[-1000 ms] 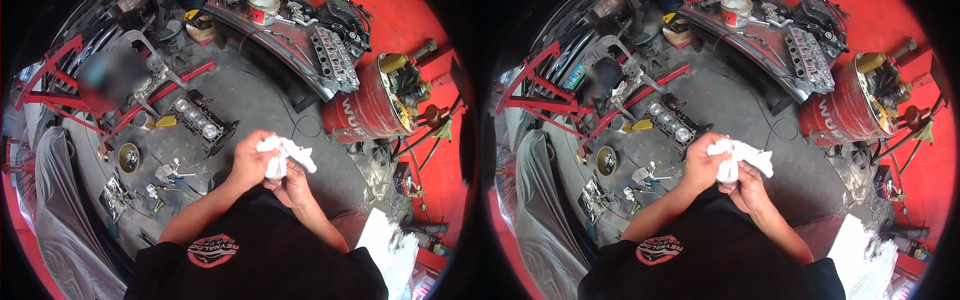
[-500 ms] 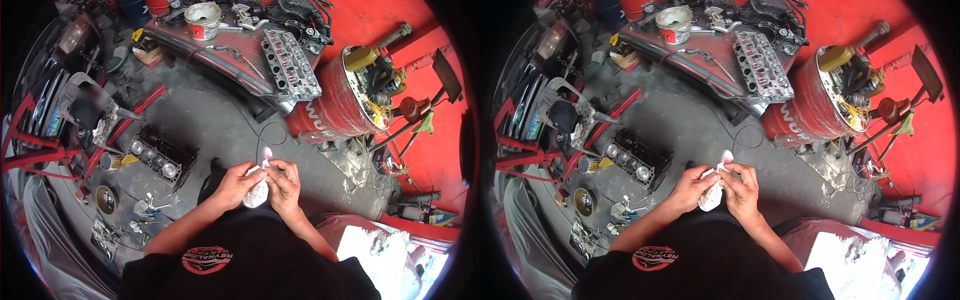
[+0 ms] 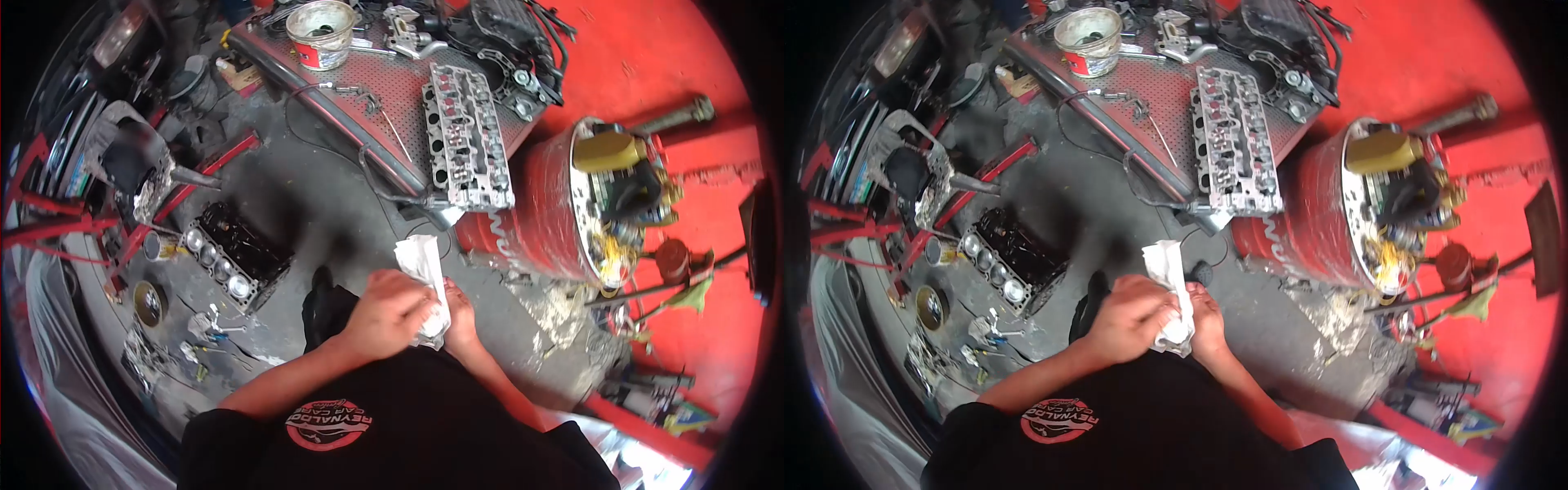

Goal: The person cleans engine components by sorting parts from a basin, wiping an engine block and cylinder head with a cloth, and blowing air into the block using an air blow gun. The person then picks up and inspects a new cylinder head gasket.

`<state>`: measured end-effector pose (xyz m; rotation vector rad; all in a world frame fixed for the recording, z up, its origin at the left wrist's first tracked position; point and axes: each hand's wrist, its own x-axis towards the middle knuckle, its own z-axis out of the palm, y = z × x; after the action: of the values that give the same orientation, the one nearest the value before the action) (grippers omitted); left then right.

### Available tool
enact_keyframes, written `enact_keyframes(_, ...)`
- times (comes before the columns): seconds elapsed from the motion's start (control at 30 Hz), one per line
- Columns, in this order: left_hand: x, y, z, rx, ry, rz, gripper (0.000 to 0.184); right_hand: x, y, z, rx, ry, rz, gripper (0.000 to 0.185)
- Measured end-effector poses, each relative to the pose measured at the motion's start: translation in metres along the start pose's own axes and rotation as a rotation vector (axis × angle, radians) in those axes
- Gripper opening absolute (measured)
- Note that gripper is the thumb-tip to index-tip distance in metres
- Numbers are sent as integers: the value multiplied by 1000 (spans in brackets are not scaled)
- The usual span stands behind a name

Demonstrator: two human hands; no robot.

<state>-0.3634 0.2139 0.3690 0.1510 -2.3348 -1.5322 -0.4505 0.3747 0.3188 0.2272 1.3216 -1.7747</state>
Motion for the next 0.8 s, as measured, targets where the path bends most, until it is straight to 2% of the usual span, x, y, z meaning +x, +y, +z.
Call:
enact_keyframes(0.07,27,6,13,27,253,-182,24,17,-41,-14,-122,-129,67,22)
enact_keyframes(0.1,32,-7,27,3,294,-138,31,23,-58,-19,-219,-225,122,20)
enact_keyframes(0.17,43,1,41,114,358,-145,32,36,-77,-29,-340,-279,127,20)
enact_keyframes(0.2,51,2,44,220,408,-121,32,45,-85,-32,-457,-325,97,20)
enact_keyframes(0.23,56,3,46,372,447,-84,37,54,-93,-39,-741,-378,-17,20)
enact_keyframes(0.27,60,4,48,378,461,-106,37,61,-104,-40,-993,-464,-194,19)
enact_keyframes(0.33,66,5,54,422,245,-75,40,75,-104,-52,-897,-500,-136,18)
enact_keyframes(0.37,68,5,59,334,144,-141,45,83,-102,-61,-902,-521,-115,18)
enact_keyframes(0.4,66,0,67,337,157,-167,45,92,-99,-73,-860,-520,-5,17)
enact_keyframes(0.43,61,-11,74,184,153,-217,44,100,-96,-80,-812,-522,102,17)
enact_keyframes(0.5,54,-36,86,-21,149,-288,42,100,-82,-93,-660,-359,338,20)
enact_keyframes(0.57,46,-64,99,-99,193,-290,36,96,-71,-87,-318,-331,435,38)
enact_keyframes(0.6,40,-77,106,-131,220,-249,32,92,-67,-78,-250,-265,438,48)
enact_keyframes(0.63,35,-82,110,-106,263,-309,32,92,-71,-75,-215,-314,486,54)
enact_keyframes(0.67,32,-86,113,-116,241,-350,28,93,-73,-75,-315,-315,479,55)
enact_keyframes(0.73,27,-94,124,-110,238,-394,25,101,-78,-99,-686,-486,195,45)
enact_keyframes(0.77,25,-98,134,-186,362,-508,24,103,-81,-118,-691,-512,202,45)
enact_keyframes(0.8,26,-106,142,-258,491,-609,24,108,-82,-137,-1032,-471,-87,41)
